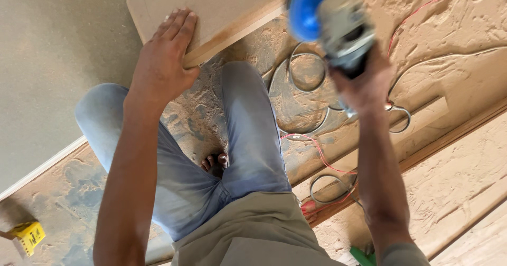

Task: The person sands the edges of a wood block using a power grinder while sitting on the workshop floor, turning the block to sand different sides.

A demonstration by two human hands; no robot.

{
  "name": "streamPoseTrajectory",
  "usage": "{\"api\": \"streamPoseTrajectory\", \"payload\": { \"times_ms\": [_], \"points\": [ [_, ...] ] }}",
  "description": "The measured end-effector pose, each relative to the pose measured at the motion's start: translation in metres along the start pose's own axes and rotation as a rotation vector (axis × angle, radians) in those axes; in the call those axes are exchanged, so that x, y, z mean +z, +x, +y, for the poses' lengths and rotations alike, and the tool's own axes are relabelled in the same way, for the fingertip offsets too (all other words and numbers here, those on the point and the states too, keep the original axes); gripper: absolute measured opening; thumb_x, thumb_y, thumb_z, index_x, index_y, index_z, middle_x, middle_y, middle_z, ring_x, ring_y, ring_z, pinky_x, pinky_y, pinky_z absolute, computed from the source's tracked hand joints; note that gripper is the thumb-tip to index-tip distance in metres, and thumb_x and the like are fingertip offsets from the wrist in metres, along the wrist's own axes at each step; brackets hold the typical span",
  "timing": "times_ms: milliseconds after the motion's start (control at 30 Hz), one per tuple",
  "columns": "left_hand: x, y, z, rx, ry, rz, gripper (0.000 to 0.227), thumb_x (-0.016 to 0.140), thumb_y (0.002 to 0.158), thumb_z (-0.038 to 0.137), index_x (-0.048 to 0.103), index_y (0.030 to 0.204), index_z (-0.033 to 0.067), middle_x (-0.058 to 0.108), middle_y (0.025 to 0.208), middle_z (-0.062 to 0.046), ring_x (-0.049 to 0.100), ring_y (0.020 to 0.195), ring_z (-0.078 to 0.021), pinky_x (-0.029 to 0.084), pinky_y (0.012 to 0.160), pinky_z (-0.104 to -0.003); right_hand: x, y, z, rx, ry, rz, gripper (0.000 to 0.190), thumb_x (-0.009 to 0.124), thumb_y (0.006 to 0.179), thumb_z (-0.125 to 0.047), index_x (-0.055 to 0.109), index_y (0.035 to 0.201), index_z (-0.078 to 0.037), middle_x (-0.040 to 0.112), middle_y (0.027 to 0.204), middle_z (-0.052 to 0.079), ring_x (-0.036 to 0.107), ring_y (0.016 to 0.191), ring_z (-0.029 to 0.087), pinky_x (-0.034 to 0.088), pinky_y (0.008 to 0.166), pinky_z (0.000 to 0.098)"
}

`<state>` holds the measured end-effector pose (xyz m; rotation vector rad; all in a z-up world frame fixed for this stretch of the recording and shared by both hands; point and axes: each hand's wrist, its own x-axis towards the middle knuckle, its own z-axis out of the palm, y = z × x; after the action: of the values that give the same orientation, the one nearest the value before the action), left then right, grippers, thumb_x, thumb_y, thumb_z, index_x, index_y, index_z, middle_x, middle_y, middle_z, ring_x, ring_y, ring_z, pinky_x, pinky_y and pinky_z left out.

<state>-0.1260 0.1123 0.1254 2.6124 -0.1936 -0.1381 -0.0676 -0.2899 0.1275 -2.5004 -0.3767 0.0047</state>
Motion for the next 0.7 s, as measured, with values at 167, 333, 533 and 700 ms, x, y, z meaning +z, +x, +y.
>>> {"api": "streamPoseTrajectory", "payload": {
  "times_ms": [167,333,533,700],
  "points": [
    [0.007,-0.002,0.002,0.005,0.018,0.011,0.088,0.080,0.075,0.007,0.043,0.155,-0.0011,0.046,0.159,-0.022,0.040,0.149,-0.0381,0.034,0.125,-0.045,0.019,-0.023,-0.060,-0.101,0.168,-0.102,0.061,0.086,0.079,-0.015,0.061,0.131,0.004,0.073,0.104,0.021,0.076,0.089,0.032,0.062,0.077,0.0412],
    [0.014,-0.005,0.001,0.037,0.008,0.035,0.087,0.079,0.075,0.006,0.044,0.154,-0.0023,0.046,0.159,-0.023,0.039,0.150,-0.0394,0.033,0.127,-0.046,0.017,-0.022,-0.052,-0.084,0.141,-0.082,0.058,0.089,0.079,-0.017,0.063,0.127,0.002,0.074,0.105,0.021,0.076,0.091,0.032,0.061,0.079,0.0413],
    [0.016,-0.006,-0.003,0.043,-0.006,0.049,0.086,0.078,0.075,0.006,0.044,0.154,-0.0025,0.046,0.159,-0.023,0.040,0.150,-0.0393,0.033,0.126,-0.046,-0.020,0.006,0.041,0.114,0.129,0.073,0.052,0.088,0.083,-0.014,0.062,0.125,0.006,0.076,0.110,0.019,0.075,0.092,0.027,0.063,0.083,0.0389],
    [0.008,-0.003,-0.003,0.022,-0.031,0.031,0.087,0.079,0.073,0.007,0.045,0.153,-0.0016,0.046,0.158,-0.023,0.041,0.149,-0.0391,0.034,0.124,-0.045,-0.013,0.000,0.068,-0.008,0.261,0.168,0.055,0.085,0.085,-0.005,0.060,0.131,0.008,0.074,0.116,0.020,0.073,0.099,0.029,0.062,0.089,0.0383]
  ]
}}
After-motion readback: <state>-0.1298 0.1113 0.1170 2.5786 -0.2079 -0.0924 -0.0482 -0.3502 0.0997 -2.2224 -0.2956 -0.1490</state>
